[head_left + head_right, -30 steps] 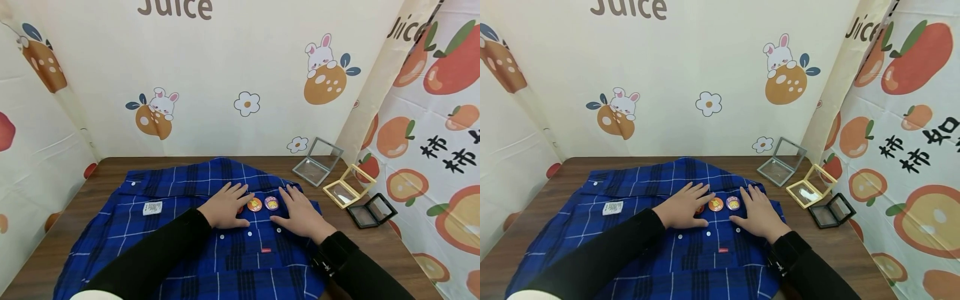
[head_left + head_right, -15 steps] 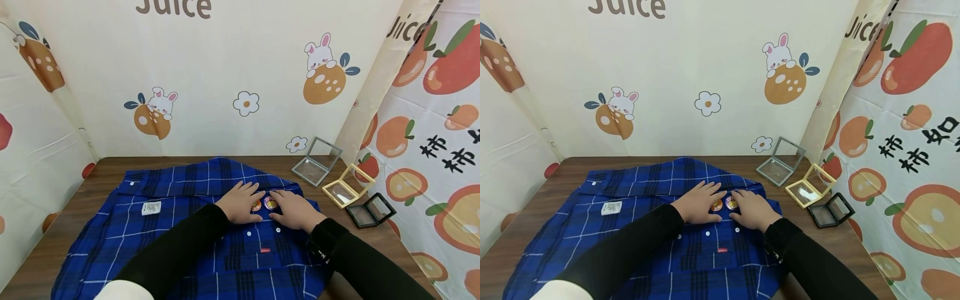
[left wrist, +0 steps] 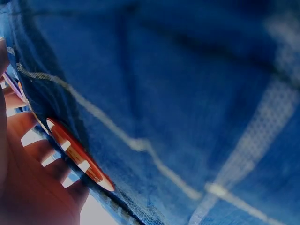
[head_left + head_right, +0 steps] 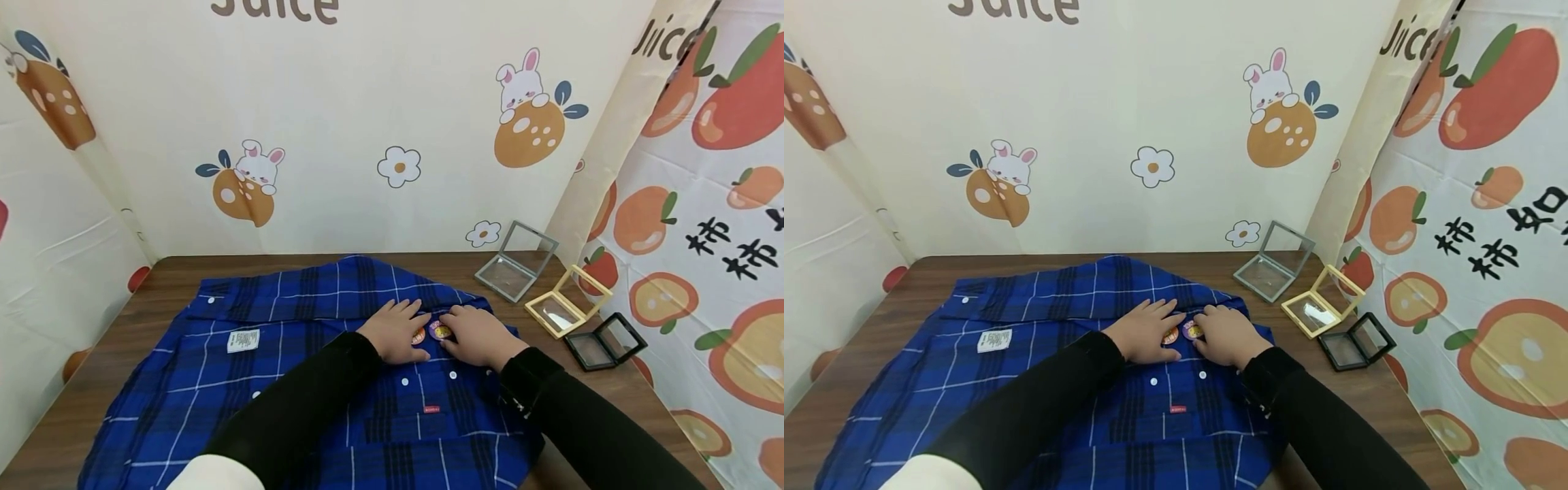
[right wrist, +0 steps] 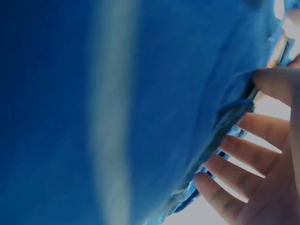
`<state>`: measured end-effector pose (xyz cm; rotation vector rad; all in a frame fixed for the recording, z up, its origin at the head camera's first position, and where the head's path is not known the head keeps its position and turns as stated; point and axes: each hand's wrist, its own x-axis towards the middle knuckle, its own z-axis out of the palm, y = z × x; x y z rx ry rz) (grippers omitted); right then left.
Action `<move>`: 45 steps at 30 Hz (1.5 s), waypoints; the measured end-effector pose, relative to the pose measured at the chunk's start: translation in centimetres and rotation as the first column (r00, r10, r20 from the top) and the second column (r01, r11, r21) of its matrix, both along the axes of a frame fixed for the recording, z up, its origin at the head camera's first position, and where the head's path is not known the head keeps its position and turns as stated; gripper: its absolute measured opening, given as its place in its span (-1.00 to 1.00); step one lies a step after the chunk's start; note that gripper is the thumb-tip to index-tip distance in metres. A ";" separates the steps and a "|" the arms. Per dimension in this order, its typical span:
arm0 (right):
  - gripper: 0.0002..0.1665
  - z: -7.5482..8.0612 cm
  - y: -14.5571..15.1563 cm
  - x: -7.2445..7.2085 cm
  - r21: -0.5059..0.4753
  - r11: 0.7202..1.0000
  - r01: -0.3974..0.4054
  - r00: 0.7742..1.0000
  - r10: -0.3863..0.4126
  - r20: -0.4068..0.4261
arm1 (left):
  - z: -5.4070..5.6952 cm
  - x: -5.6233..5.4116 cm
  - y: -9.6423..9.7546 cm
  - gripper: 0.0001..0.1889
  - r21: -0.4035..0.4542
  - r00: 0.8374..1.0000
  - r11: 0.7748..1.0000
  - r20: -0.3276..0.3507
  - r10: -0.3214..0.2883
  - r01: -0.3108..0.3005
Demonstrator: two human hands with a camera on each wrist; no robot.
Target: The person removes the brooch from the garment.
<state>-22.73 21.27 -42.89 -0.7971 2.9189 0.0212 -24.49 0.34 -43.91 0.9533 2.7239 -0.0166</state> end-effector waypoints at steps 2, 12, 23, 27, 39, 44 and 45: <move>-0.44 0.1 0.2 0.0 -0.023 1.000 0.011 1.000 -0.011 0.013 | 0.1 0.0 0.2 -0.09 -0.004 1.000 1.000 0.005 0.005 -0.005; -0.63 0.9 0.0 0.0 -0.154 0.986 0.066 0.996 -0.057 0.064 | 0.3 0.1 0.3 -0.09 -0.005 1.000 1.000 0.017 0.007 -0.007; -0.85 0.5 -1.4 0.4 -0.289 0.941 0.175 0.982 -0.146 0.119 | -0.8 0.6 -0.3 -0.10 -0.004 1.000 1.000 0.017 -0.003 0.003; -0.90 0.8 -1.0 0.1 -0.336 0.915 0.223 0.973 -0.186 0.138 | -0.4 0.6 -0.2 -0.12 0.006 1.000 1.000 0.004 -0.007 0.007; -0.90 1.9 -0.2 -1.2 -0.377 0.896 0.233 0.964 -0.163 0.209 | 0.3 -0.1 -1.0 -0.04 0.053 0.999 0.998 0.042 -0.020 0.018; -0.90 2.4 0.5 -1.9 -0.386 0.893 0.230 0.963 -0.152 0.223 | 0.8 -0.5 -0.8 -0.05 0.107 0.998 0.994 0.040 -0.040 0.035; -0.90 2.4 0.6 -2.1 -0.389 0.892 0.229 0.963 -0.149 0.225 | 0.9 -0.5 -0.8 -0.05 0.118 0.998 0.992 0.042 -0.045 0.039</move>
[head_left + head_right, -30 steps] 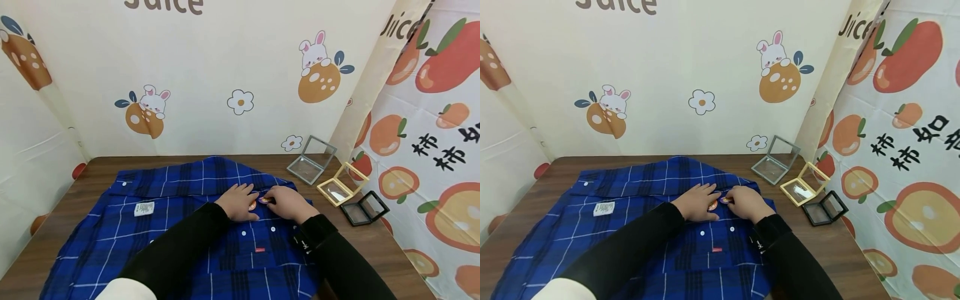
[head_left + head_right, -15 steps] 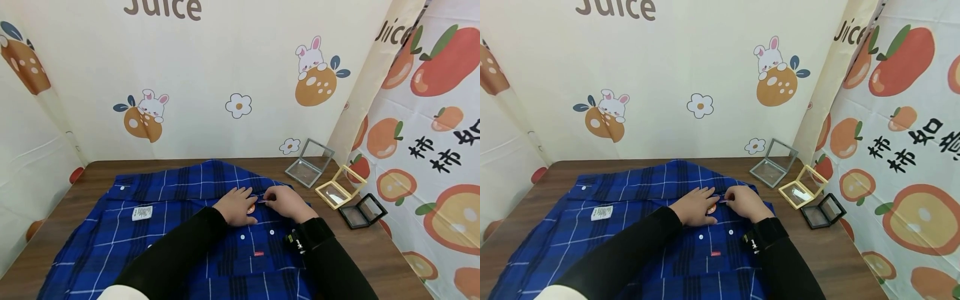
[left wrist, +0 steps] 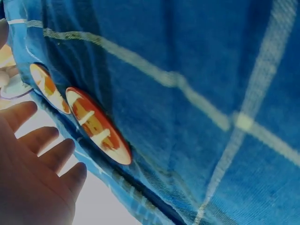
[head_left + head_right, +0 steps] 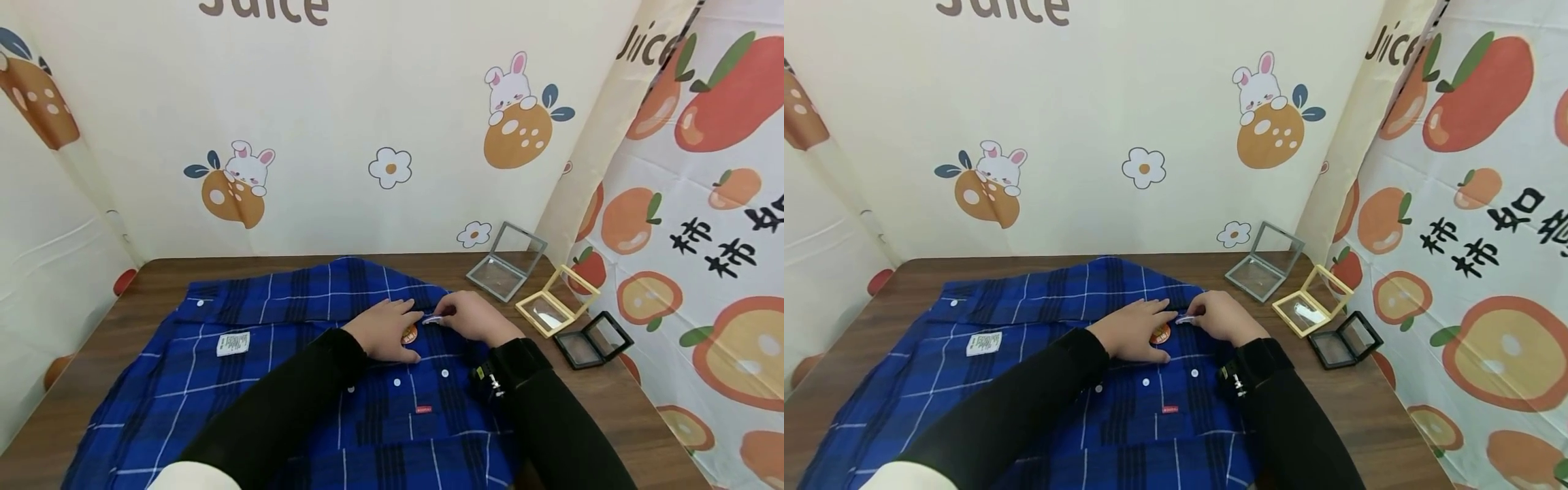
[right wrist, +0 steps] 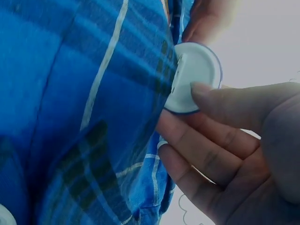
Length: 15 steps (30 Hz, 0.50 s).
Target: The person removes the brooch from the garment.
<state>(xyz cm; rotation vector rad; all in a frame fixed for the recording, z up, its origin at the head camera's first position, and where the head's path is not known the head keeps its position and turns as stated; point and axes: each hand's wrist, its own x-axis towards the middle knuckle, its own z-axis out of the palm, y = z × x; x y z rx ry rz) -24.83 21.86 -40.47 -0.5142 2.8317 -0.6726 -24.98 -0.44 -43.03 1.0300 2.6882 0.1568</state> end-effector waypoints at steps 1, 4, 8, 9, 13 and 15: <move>-0.91 0.0 0.2 -0.2 -0.008 1.000 0.002 1.000 -0.002 0.005 | 0.1 0.0 0.1 -0.05 0.011 1.000 1.000 0.001 -0.006 0.006; -0.93 0.1 0.7 -0.6 -0.044 0.999 0.018 1.000 -0.017 0.026 | 0.5 -0.1 0.5 -0.05 0.054 1.000 0.998 0.014 -0.028 0.027; -0.93 -0.1 1.1 -1.0 -0.110 0.993 0.040 0.997 -0.033 0.063 | 0.6 -0.1 0.8 -0.03 0.108 0.998 0.992 0.020 -0.067 0.065; -0.93 -0.2 1.1 -1.1 -0.122 0.992 0.044 0.997 -0.035 0.073 | 0.6 0.0 0.8 -0.03 0.118 0.997 0.990 0.018 -0.075 0.072; -0.96 -0.7 1.0 -1.5 -0.164 0.985 0.049 0.995 -0.034 0.093 | 0.5 0.1 0.7 -0.03 0.118 0.996 0.989 -0.010 -0.092 0.092; -0.94 -0.9 0.9 -1.7 -0.185 0.982 0.047 0.995 -0.030 0.096 | 0.4 0.1 0.7 -0.04 0.110 0.996 0.990 -0.020 -0.088 0.089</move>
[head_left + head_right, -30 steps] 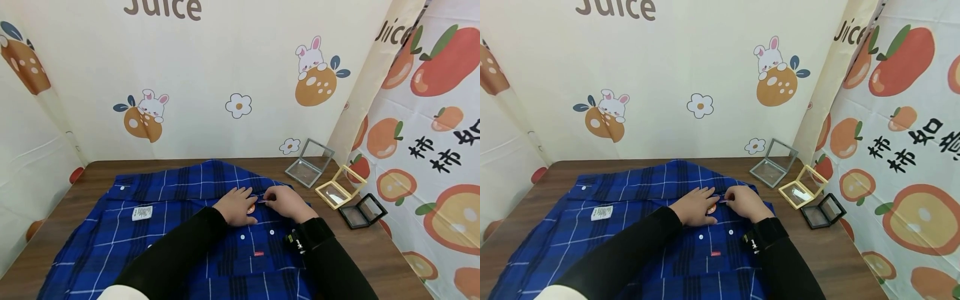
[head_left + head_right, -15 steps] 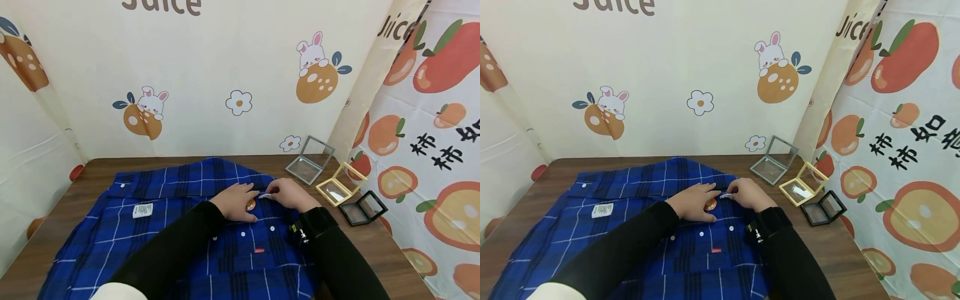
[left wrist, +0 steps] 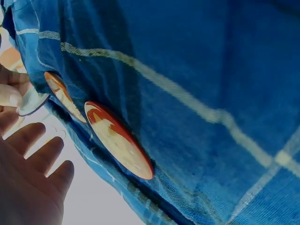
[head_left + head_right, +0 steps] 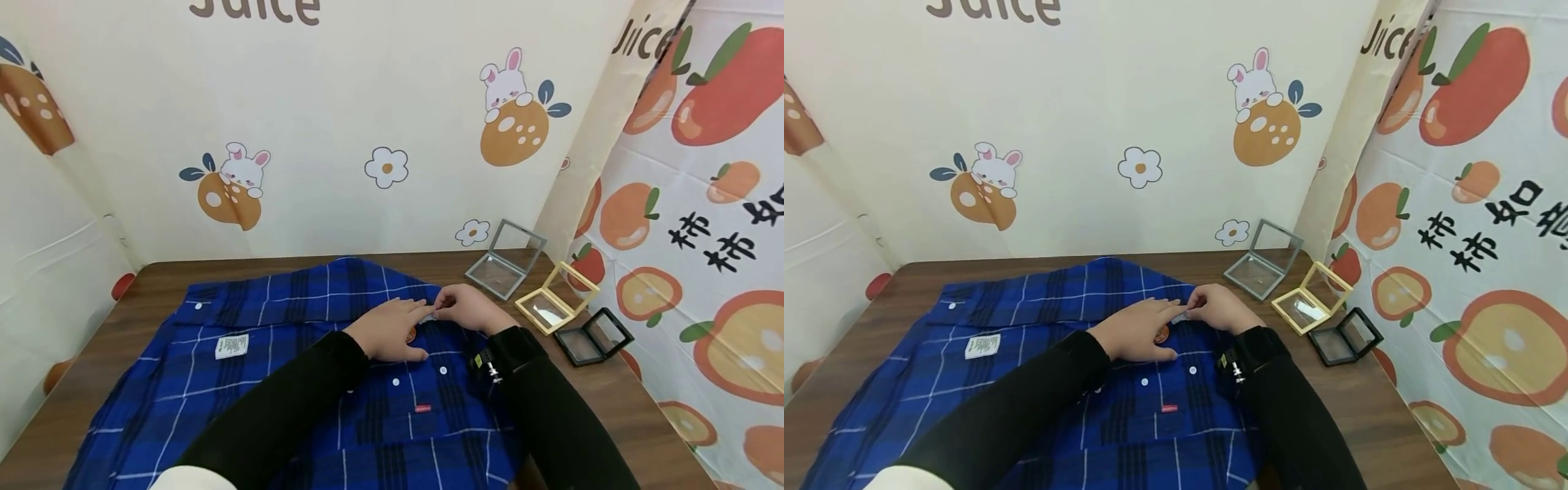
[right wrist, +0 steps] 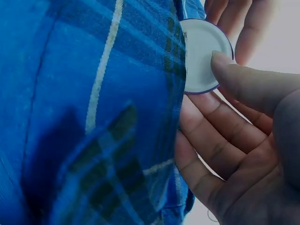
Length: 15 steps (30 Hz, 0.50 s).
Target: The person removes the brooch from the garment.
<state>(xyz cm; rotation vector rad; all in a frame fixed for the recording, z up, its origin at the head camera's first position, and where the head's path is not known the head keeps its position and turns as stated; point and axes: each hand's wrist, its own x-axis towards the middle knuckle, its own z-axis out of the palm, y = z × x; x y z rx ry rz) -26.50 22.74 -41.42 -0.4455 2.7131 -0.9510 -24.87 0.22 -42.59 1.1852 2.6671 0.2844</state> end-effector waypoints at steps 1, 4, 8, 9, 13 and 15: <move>-0.93 -0.1 -0.1 -0.1 -0.010 1.000 -0.002 1.000 0.002 -0.002 | 0.0 0.0 -0.1 -0.04 -0.008 1.000 1.000 -0.003 0.006 -0.006; -0.91 -0.4 -0.2 -0.2 -0.030 1.000 -0.004 1.000 0.003 -0.004 | -0.1 0.2 -0.2 -0.03 -0.023 0.999 0.999 0.004 0.032 -0.032; -0.92 -0.6 -0.3 0.0 -0.016 0.999 0.031 0.999 -0.032 -0.019 | -0.1 0.2 -0.2 -0.01 -0.041 0.998 0.997 0.016 0.068 -0.067; -0.93 -0.6 -0.4 0.1 -0.004 0.999 0.039 0.999 -0.039 -0.028 | -0.2 0.2 -0.2 0.00 -0.048 0.997 0.996 0.015 0.078 -0.077; -0.91 -0.6 -0.7 0.4 0.044 0.998 0.046 0.998 -0.044 -0.050 | -0.2 0.2 -0.2 0.00 -0.077 0.993 0.991 0.008 0.114 -0.113; -0.87 -0.5 -1.0 0.7 0.076 0.996 0.036 0.998 -0.032 -0.049 | -0.1 0.2 -0.2 0.00 -0.088 0.992 0.988 0.017 0.126 -0.124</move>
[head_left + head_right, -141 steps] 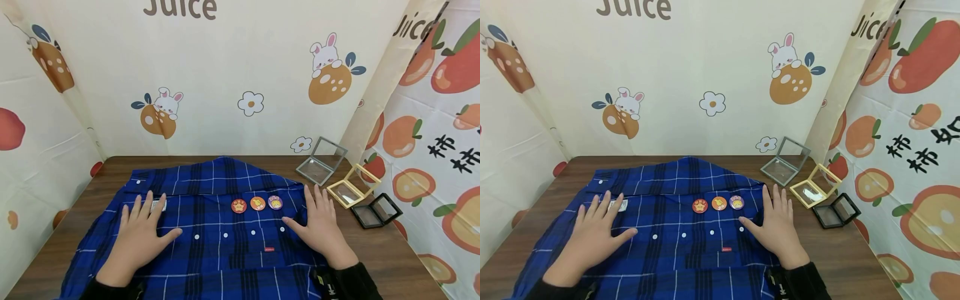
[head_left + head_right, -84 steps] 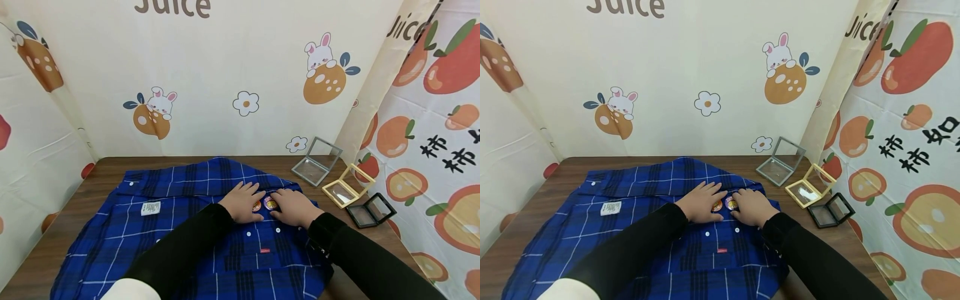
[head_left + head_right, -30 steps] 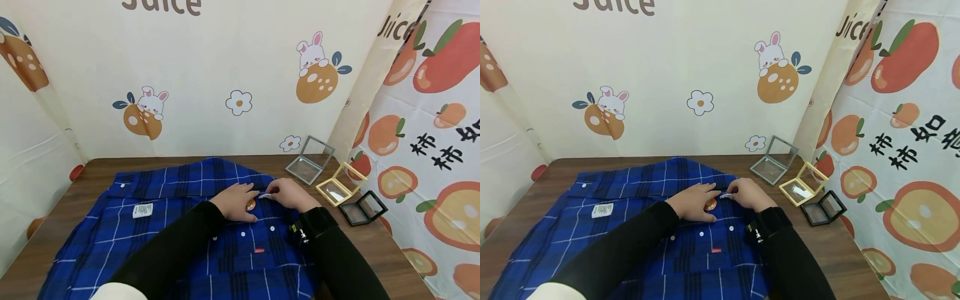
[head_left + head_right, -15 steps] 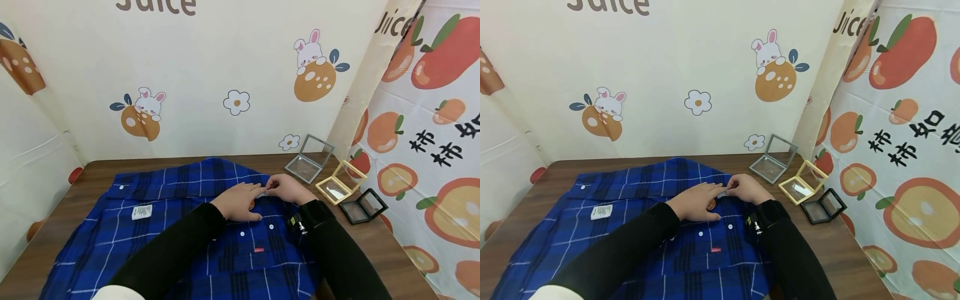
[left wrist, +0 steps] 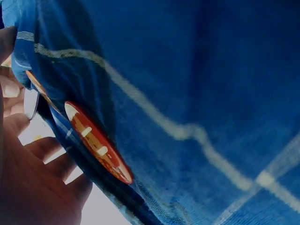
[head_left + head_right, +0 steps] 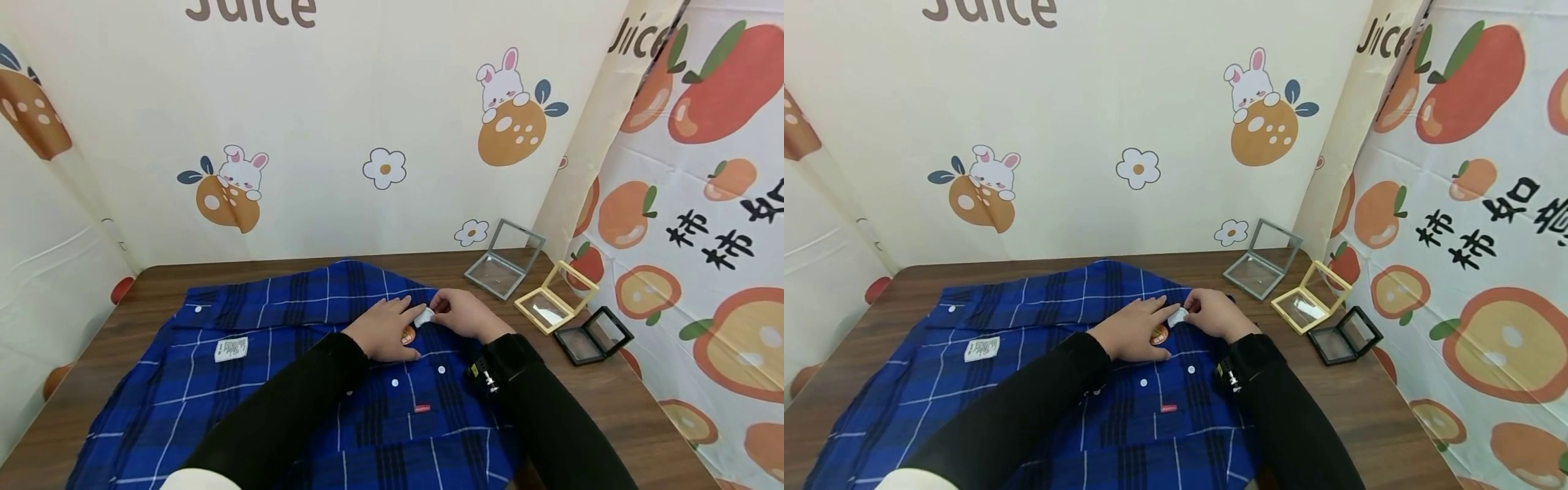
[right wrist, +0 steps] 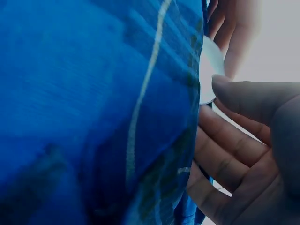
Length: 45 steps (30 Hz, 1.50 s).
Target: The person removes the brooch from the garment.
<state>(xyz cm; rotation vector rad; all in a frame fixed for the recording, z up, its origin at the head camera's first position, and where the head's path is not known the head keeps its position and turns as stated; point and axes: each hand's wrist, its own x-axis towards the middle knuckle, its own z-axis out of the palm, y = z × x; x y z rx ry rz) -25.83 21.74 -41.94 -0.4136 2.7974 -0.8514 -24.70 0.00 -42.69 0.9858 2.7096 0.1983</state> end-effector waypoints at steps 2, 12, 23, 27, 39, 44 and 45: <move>-0.81 0.0 -0.3 0.2 0.041 0.999 -0.021 1.000 0.021 -0.004 | 0.0 0.0 -0.1 0.01 -0.008 1.000 1.000 0.009 0.007 -0.007; -0.58 -0.6 -1.2 1.4 0.176 0.982 -0.070 0.995 0.081 -0.053 | -0.5 -0.4 -0.3 -0.01 -0.043 0.999 0.999 0.022 0.023 -0.022; -0.49 -2.0 -1.2 2.5 0.179 0.983 -0.038 0.997 0.049 -0.056 | -0.7 -0.2 -0.2 -0.03 -0.074 0.997 0.996 0.057 0.047 -0.043; -0.45 -2.0 -1.3 2.7 0.198 0.979 -0.038 0.997 0.050 -0.059 | -0.7 -0.2 -0.2 -0.03 -0.078 0.996 0.996 0.066 0.053 -0.048; -0.35 -1.6 -1.4 4.0 0.256 0.965 -0.055 0.994 0.077 -0.077 | -0.6 -0.3 -0.1 -0.05 -0.078 0.996 0.996 0.066 0.052 -0.047; -0.30 -1.4 -1.7 4.8 0.347 0.933 -0.092 0.990 0.122 -0.067 | -0.3 -0.1 -0.2 -0.04 -0.072 0.996 0.996 0.066 0.055 -0.051; -0.30 -1.4 -1.8 4.9 0.365 0.926 -0.095 0.990 0.128 -0.066 | -0.3 0.0 -0.2 -0.03 -0.072 0.996 0.996 0.065 0.056 -0.051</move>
